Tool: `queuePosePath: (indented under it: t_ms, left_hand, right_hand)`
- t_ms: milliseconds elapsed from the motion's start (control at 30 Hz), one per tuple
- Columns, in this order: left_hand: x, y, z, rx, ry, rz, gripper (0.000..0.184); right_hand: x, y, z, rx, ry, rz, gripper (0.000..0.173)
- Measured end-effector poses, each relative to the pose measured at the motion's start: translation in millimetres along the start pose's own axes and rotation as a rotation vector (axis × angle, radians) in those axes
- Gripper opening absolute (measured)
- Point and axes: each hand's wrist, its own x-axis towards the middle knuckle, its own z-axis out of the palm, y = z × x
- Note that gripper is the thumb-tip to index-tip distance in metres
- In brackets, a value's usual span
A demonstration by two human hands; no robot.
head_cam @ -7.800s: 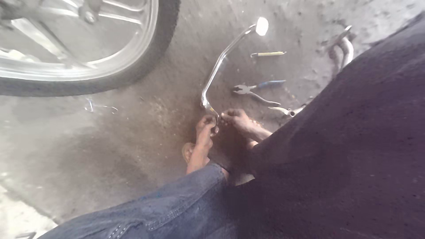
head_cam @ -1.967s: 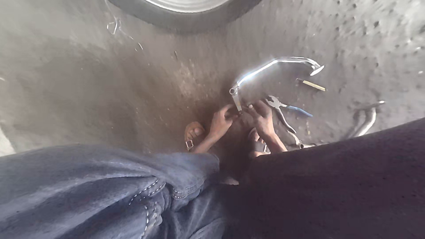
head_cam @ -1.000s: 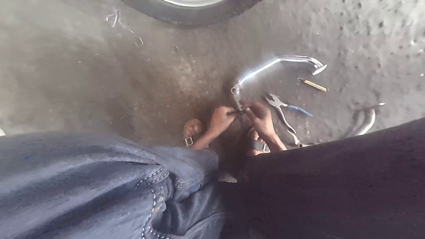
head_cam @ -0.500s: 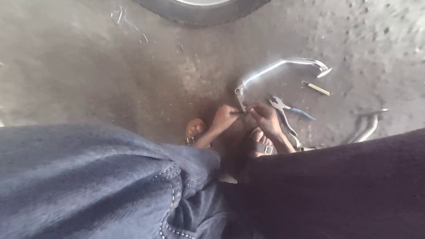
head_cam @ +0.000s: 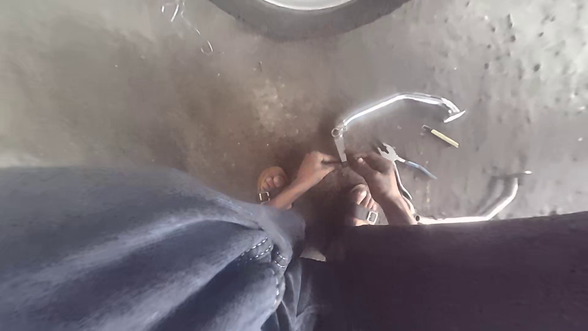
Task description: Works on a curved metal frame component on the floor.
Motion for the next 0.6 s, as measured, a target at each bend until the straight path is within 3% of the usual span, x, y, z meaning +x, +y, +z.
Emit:
queuePosePath:
  t_ms: [100,233,467,600]
  left_hand:
    - [-1.1,-2.6,1.7,-0.067,-0.015,0.020,0.019]
    - [-0.9,-2.5,0.3,-0.092,-0.028,-0.002,0.021]
    - [1.7,-4.3,-0.6,-0.077,-0.030,-0.029,0.020]
    - [0.0,-1.9,-2.0,-0.145,-0.055,-0.034,0.020]
  right_hand:
    - [-9.7,7.0,-4.0,-0.263,0.171,0.093,0.022]
    - [-23.0,5.7,0.5,-0.528,0.118,0.164,0.023]
    - [-4.4,10.1,20.6,-0.227,0.143,0.286,0.020]
    - [-7.5,8.0,15.8,-0.260,0.052,0.273,0.019]
